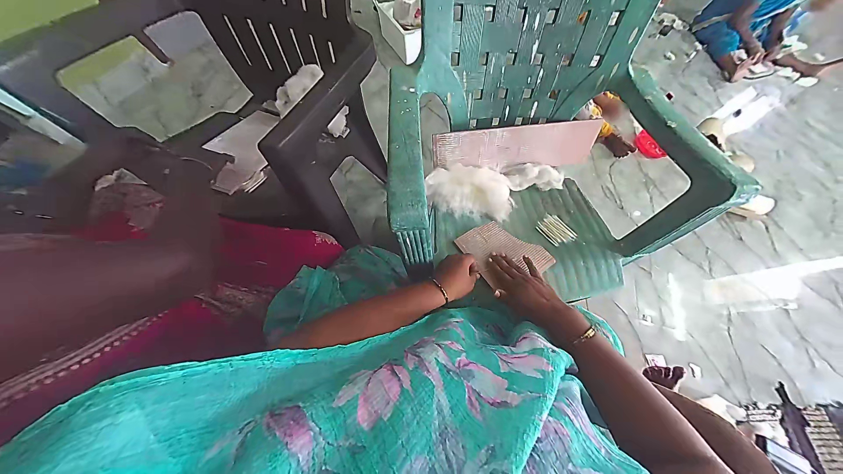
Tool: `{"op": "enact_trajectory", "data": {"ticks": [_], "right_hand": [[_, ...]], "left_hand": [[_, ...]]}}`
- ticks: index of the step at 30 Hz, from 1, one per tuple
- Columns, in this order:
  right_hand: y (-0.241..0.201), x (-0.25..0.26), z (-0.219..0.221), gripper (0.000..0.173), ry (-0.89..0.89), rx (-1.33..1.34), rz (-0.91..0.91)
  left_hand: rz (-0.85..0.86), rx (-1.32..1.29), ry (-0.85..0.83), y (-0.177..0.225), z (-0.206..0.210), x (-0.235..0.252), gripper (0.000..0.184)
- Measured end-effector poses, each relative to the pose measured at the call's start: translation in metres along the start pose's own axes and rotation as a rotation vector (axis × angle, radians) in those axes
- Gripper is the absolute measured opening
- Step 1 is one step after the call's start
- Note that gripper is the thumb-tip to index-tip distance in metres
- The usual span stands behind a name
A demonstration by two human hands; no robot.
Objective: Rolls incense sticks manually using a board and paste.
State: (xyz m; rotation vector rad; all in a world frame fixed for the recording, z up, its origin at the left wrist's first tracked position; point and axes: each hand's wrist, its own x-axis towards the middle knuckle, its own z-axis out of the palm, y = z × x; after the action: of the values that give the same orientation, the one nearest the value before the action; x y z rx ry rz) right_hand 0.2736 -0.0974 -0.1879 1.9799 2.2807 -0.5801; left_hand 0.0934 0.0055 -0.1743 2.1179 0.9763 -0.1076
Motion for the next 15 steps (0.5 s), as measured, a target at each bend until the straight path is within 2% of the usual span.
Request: {"op": "enact_trajectory", "data": {"ticks": [4, 7, 10, 12, 15], "right_hand": [[-0.001, -0.042, 0.009, 0.054, 0.070, 0.027, -0.059], [0.005, -0.057, 0.021, 0.042, 0.386, 0.094, -0.117], [0.006, -0.053, 0.022, 0.040, 0.559, 0.100, -0.039], [0.006, -0.041, 0.020, 0.040, 0.584, 0.080, 0.019], [0.001, -0.019, 0.013, 0.045, 0.421, 0.056, 0.109]], "left_hand": [[0.052, 0.018, -0.086, 0.003, 0.002, -0.006, 0.029], [0.077, 0.006, -0.077, 0.002, 0.004, -0.008, 0.028], [0.069, -0.009, -0.025, 0.000, 0.005, -0.009, 0.028], [0.063, 0.002, 0.008, 0.000, 0.003, -0.010, 0.028], [0.048, 0.014, 0.057, -0.004, 0.004, -0.009, 0.027]]}}
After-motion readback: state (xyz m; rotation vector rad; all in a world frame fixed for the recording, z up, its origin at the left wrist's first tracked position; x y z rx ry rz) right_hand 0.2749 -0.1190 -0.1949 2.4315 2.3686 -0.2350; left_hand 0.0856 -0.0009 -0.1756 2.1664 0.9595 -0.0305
